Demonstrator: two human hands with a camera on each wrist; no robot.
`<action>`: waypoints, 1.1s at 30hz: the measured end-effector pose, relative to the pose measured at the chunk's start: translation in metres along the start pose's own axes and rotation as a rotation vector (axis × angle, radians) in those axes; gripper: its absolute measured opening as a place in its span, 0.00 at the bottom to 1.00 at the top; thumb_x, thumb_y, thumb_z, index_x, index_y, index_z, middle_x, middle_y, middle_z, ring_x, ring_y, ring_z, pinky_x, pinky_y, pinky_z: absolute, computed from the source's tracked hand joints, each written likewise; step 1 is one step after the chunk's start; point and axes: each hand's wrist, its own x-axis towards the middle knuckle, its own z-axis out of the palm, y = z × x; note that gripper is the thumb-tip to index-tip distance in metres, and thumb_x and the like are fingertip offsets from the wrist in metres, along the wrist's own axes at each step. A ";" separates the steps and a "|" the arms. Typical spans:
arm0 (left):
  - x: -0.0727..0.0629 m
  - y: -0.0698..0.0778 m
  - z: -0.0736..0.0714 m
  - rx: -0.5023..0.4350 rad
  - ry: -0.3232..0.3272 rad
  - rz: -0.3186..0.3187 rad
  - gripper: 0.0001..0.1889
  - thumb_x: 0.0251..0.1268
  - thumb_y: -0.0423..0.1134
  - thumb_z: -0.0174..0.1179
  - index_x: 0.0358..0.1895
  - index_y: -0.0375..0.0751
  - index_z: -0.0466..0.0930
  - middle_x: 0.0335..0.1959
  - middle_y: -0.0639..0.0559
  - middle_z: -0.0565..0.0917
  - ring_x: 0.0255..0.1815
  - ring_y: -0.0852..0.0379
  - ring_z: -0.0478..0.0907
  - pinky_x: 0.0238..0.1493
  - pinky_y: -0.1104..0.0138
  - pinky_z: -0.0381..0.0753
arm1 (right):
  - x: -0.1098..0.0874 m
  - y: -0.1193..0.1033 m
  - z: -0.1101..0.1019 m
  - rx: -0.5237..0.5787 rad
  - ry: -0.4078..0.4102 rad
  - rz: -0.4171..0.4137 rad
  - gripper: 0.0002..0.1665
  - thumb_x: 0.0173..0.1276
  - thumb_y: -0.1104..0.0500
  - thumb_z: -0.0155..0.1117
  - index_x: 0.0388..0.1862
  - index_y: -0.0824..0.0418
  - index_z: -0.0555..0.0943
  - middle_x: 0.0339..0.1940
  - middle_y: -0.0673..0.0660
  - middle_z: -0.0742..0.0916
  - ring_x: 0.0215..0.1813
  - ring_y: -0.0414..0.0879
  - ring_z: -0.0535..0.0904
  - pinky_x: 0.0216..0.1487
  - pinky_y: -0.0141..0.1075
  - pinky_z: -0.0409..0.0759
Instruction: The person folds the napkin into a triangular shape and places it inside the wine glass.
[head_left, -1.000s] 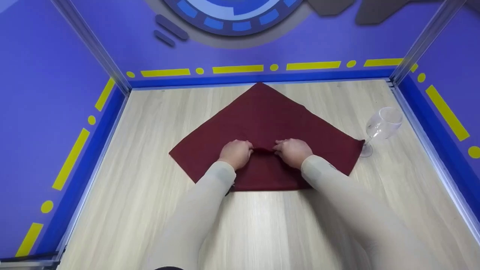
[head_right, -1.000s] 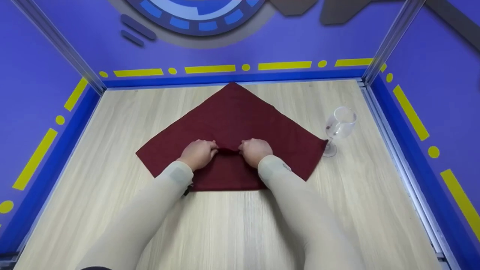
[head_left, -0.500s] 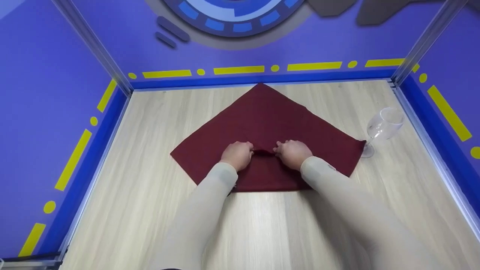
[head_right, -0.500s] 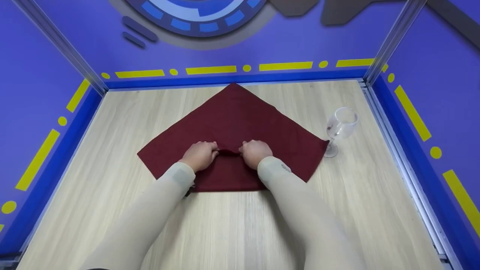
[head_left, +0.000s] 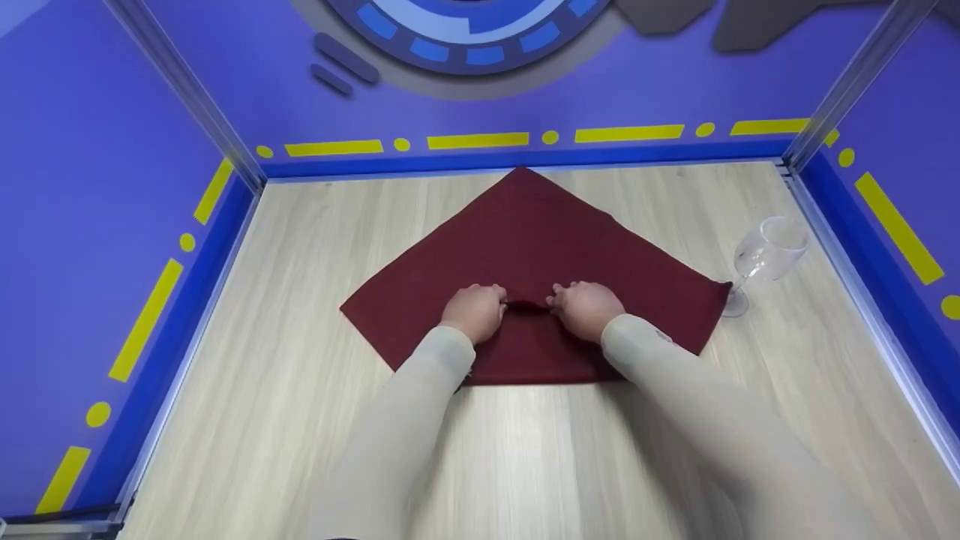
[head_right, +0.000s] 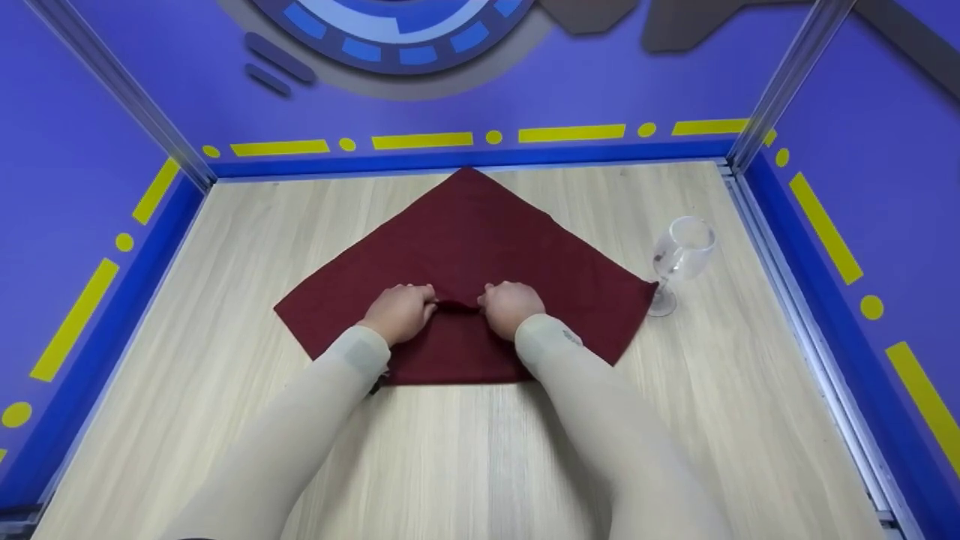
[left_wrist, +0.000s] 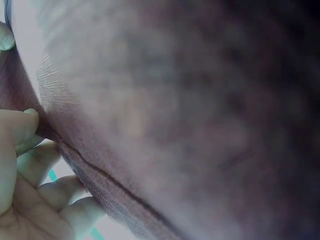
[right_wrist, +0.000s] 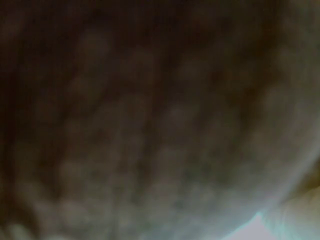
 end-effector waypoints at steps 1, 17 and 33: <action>0.000 0.000 0.000 0.004 0.002 0.002 0.11 0.82 0.43 0.57 0.52 0.46 0.87 0.48 0.50 0.91 0.57 0.47 0.87 0.67 0.54 0.81 | 0.000 0.000 0.001 0.001 0.005 0.002 0.19 0.79 0.55 0.62 0.59 0.64 0.87 0.50 0.63 0.92 0.52 0.62 0.90 0.52 0.56 0.87; -0.002 0.002 0.003 0.008 -0.028 -0.017 0.13 0.82 0.44 0.55 0.58 0.48 0.86 0.64 0.51 0.86 0.70 0.46 0.81 0.73 0.52 0.77 | -0.005 -0.003 -0.001 -0.013 0.003 -0.006 0.17 0.77 0.56 0.63 0.59 0.60 0.89 0.61 0.59 0.90 0.54 0.60 0.89 0.55 0.53 0.86; -0.008 -0.001 -0.004 -0.013 -0.012 0.026 0.10 0.81 0.44 0.57 0.48 0.49 0.88 0.46 0.53 0.92 0.53 0.49 0.88 0.64 0.54 0.82 | -0.011 -0.011 -0.005 0.041 0.075 0.021 0.12 0.77 0.58 0.63 0.46 0.55 0.93 0.39 0.58 0.94 0.41 0.61 0.91 0.41 0.57 0.87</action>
